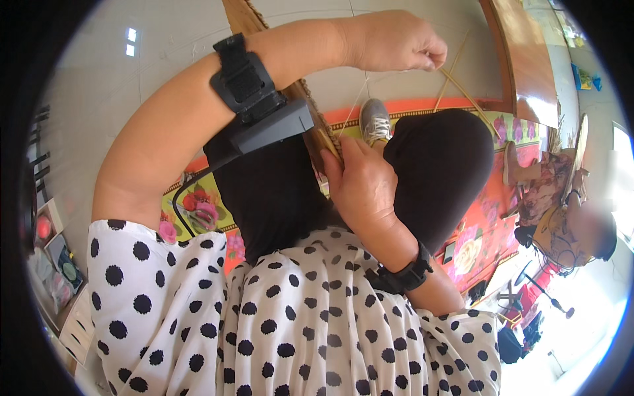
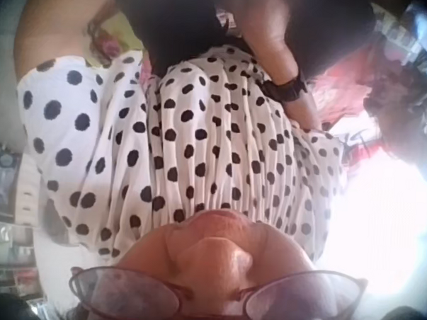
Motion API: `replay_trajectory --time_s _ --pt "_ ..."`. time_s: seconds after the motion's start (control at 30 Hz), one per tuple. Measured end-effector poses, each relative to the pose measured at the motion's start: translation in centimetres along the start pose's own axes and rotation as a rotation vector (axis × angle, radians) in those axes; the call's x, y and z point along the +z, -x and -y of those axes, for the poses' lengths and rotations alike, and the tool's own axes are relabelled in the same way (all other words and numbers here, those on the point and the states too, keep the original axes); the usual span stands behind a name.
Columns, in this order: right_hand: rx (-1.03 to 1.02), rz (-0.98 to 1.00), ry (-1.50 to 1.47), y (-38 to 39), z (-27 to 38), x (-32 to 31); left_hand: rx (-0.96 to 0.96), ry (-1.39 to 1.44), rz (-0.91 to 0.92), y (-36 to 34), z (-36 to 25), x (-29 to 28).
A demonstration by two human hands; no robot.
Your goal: The person sits on the floor and weaves a bamboo mat by threading white string through the bamboo strips using a needle. They repeatedly pull the string through, adjust the mat, and continue stitching along the edge.
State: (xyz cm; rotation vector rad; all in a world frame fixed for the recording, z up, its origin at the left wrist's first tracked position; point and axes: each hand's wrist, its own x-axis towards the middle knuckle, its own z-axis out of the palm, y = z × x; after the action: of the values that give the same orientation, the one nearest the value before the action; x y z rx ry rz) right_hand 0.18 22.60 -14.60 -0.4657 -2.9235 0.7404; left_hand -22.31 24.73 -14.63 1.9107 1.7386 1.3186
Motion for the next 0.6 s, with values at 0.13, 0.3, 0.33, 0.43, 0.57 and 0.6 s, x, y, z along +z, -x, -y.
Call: replay_trajectory --time_s 0.13,0.3,0.33,0.43,0.57,0.6 --pt "0.07 0.114 -0.054 -1.1 -0.8 -0.5 -0.296 0.002 0.169 -0.2 -1.9 -2.3" --pt "0.118 0.235 -0.031 -2.1 -1.8 -1.1 -0.128 -0.348 0.013 1.5 -1.1 -3.0" --pt "0.113 0.217 -0.053 -1.9 -2.1 -1.2 -0.146 -0.322 0.072 2.3 -1.3 -3.1" --pt "0.131 0.186 -0.103 -1.4 -2.6 -1.5 -0.191 -0.319 0.231 5.4 -1.3 -3.2" --pt "0.163 0.175 -0.143 -1.0 -4.2 -1.1 -0.252 -0.49 0.297 8.6 -0.3 -2.0" --pt "0.16 0.167 -0.155 -0.9 -4.5 -0.9 -0.276 -0.517 0.293 9.0 -0.1 -1.6"
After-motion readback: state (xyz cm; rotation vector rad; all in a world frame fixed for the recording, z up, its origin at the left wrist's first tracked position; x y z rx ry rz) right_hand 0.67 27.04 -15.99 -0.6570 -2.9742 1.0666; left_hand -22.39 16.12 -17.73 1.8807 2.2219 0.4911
